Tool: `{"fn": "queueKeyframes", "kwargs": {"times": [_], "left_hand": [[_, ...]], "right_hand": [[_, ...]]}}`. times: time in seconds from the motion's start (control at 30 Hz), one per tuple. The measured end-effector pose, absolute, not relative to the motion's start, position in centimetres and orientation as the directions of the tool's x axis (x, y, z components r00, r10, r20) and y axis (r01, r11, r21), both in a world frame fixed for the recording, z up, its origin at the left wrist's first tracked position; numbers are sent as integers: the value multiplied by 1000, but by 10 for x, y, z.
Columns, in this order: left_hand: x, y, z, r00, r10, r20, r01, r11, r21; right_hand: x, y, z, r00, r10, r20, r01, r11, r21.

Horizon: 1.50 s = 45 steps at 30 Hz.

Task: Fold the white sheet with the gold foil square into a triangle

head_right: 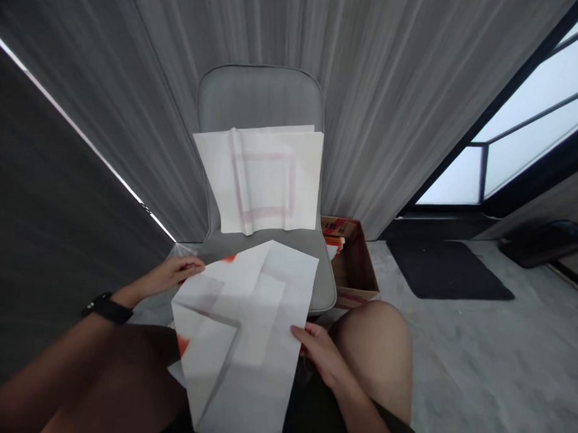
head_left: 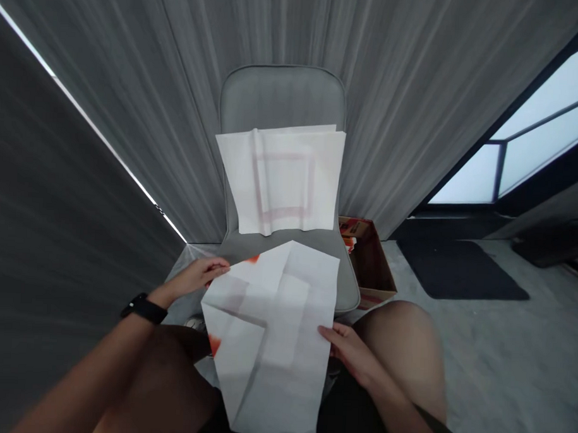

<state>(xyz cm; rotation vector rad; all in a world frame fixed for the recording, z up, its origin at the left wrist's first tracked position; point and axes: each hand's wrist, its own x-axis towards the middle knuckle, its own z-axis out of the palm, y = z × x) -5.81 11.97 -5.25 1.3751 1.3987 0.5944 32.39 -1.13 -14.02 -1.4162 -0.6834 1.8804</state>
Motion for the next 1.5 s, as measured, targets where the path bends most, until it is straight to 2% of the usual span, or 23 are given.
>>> {"fn": "queueKeyframes", "kwargs": {"times": [0.1, 0.2, 0.33, 0.47, 0.57, 0.67, 0.77, 0.83, 0.9, 1.0, 1.1, 1.2, 1.33, 1.5], "left_hand": [[-38, 164, -38, 298, 924, -240, 500, 63, 864], [-6, 211, -24, 468, 880, -76, 578, -240, 780], [50, 258, -17, 622, 778, 86, 634, -565, 527], [96, 255, -27, 668, 634, 390, 582, -771, 258], [109, 213, -43, 609, 568, 553, 550, -805, 221], [103, 156, -62, 517, 544, 660, 570, -795, 209], [92, 108, -81, 434, 620, 654, 607, -737, 296], [89, 88, -94, 413, 674, 612, 595, -709, 379], [93, 75, -106, 440, 708, 553, 571, -696, 436], [108, 66, -121, 522, 719, 459, 557, -695, 456], [127, 63, -135, 621, 690, 371, 561, -722, 404], [140, 61, -149, 654, 681, 329, 588, -732, 344], [145, 54, -162, 606, 703, 373, 644, -708, 289], [140, 45, -165, 562, 706, 431, 642, -701, 311]], "right_hand": [[308, -29, -143, -77, 774, -629, -317, -617, -720], [291, -46, -149, 1, 744, -668, -431, -602, -672], [251, -49, -156, 19, 670, -742, -595, -589, -547], [205, -23, -156, -13, 668, -744, -702, -536, -469], [188, 2, -148, -41, 670, -741, -643, -585, -494], [195, 14, -141, -175, 687, -705, -415, -701, -580], [220, 8, -145, -285, 661, -695, -210, -750, -627], [244, 0, -151, -274, 667, -693, -95, -736, -670], [274, -6, -156, -190, 748, -636, 37, -642, -766], [327, -6, -156, -25, 901, -433, 193, -420, -887], [374, -1, -151, 64, 961, -270, 363, -274, -890], [399, 2, -151, 93, 988, -124, 364, -150, -919], [402, 7, -158, 96, 995, -13, 374, -48, -926], [401, 20, -157, 53, 993, 109, 335, 85, -938]]}}
